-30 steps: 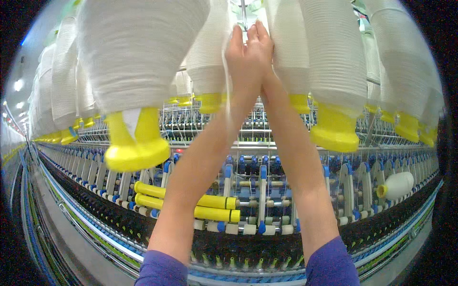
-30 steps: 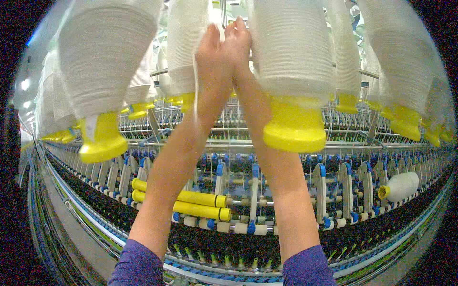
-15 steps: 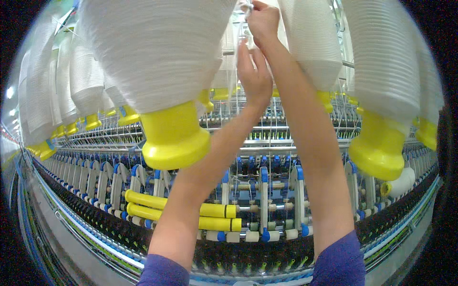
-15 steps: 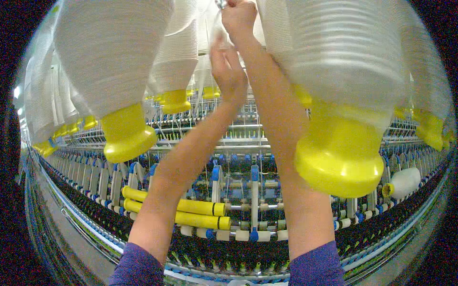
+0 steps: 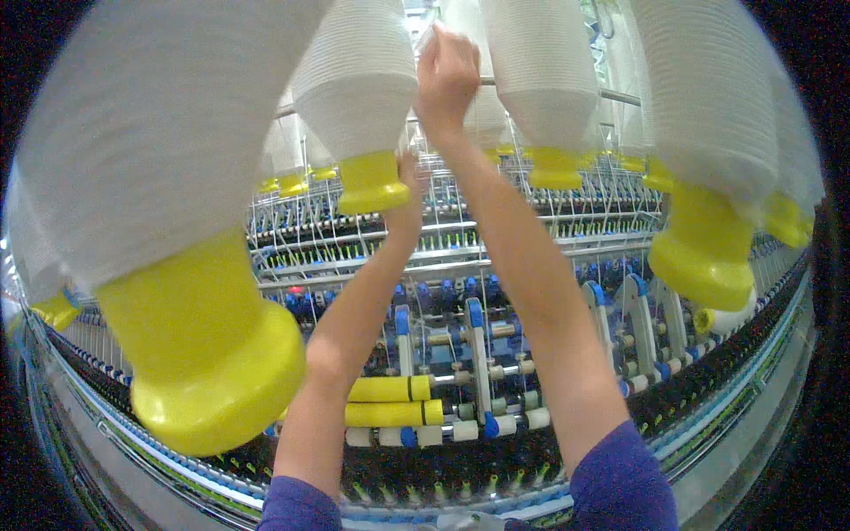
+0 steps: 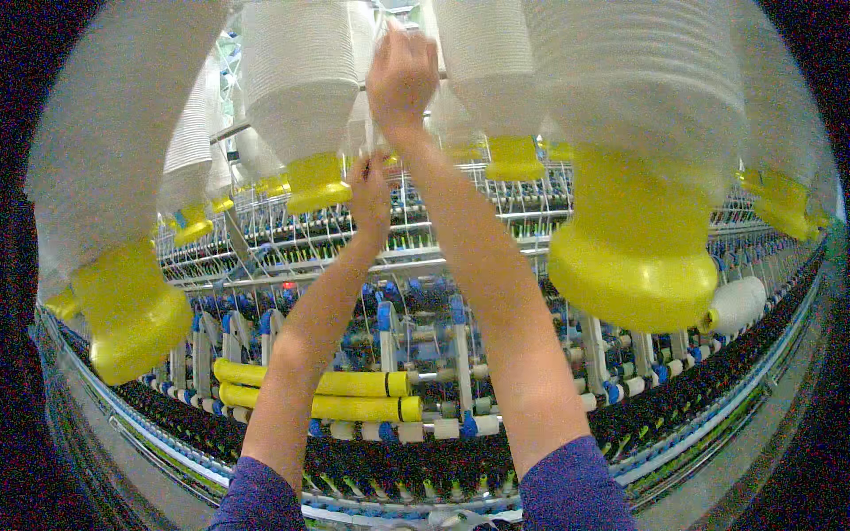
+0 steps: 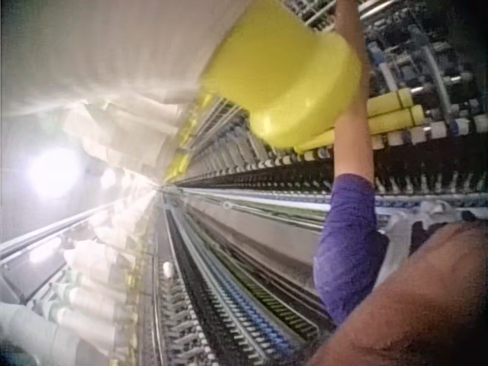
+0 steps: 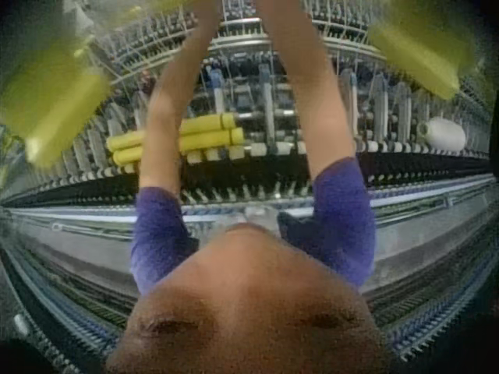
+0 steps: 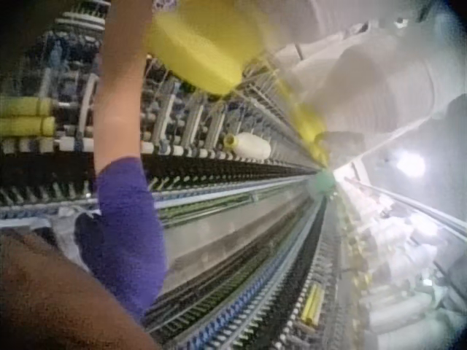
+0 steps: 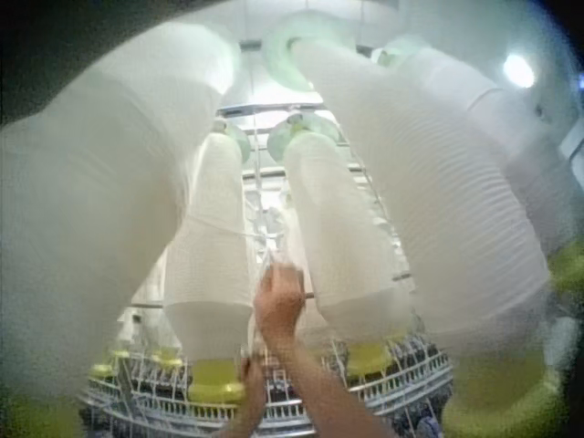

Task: The person threads white yarn through multiple spinning machine stations, replacing empty bobbins with full ones and guiding the thread through guides and tensioners. The person uses both hands to manipulate the yarn and bobbins, moving along the machine row to service several stations.

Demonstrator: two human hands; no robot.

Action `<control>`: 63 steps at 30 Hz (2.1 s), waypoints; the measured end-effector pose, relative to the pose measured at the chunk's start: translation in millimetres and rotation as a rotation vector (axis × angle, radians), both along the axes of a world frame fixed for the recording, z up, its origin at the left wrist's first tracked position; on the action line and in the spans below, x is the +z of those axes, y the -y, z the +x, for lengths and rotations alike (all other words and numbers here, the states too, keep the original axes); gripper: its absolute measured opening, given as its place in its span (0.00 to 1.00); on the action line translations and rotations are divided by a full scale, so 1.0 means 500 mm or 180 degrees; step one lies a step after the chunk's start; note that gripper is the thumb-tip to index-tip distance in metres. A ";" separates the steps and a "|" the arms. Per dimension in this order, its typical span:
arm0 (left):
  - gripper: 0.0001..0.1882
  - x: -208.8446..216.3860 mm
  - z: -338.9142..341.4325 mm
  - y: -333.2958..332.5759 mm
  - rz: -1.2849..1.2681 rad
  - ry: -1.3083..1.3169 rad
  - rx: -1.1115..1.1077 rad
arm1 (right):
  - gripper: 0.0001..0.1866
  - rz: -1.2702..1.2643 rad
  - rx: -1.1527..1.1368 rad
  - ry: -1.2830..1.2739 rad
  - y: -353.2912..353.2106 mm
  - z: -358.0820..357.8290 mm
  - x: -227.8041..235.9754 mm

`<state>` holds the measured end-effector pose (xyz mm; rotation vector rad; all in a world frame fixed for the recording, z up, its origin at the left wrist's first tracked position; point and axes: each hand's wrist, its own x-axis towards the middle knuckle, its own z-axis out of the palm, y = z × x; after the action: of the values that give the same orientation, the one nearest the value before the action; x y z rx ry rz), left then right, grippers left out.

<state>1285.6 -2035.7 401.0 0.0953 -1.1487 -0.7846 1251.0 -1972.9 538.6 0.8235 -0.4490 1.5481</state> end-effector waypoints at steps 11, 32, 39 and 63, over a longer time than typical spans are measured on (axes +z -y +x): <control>0.16 -0.367 0.021 0.012 0.1781 0.2671 -0.1503 | 0.19 0.4526 -0.0060 0.0993 0.146 -0.203 -0.417; 0.09 -0.356 0.070 -0.030 -0.0094 0.4618 0.0318 | 0.08 0.3986 0.0121 0.0175 -0.166 -0.115 -0.661; 0.12 -0.323 0.025 0.062 0.2359 0.2017 -0.3194 | 0.03 0.3341 0.2448 0.0365 -0.138 -0.090 -0.681; 0.11 -0.425 0.041 0.012 -0.0949 0.5666 -0.0989 | 0.21 0.3479 0.3149 -0.0764 -0.366 0.061 -0.429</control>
<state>1305.8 -2041.6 188.6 0.4201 -3.0025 -0.6878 1281.5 -1789.8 324.2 2.3046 -0.7852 2.0042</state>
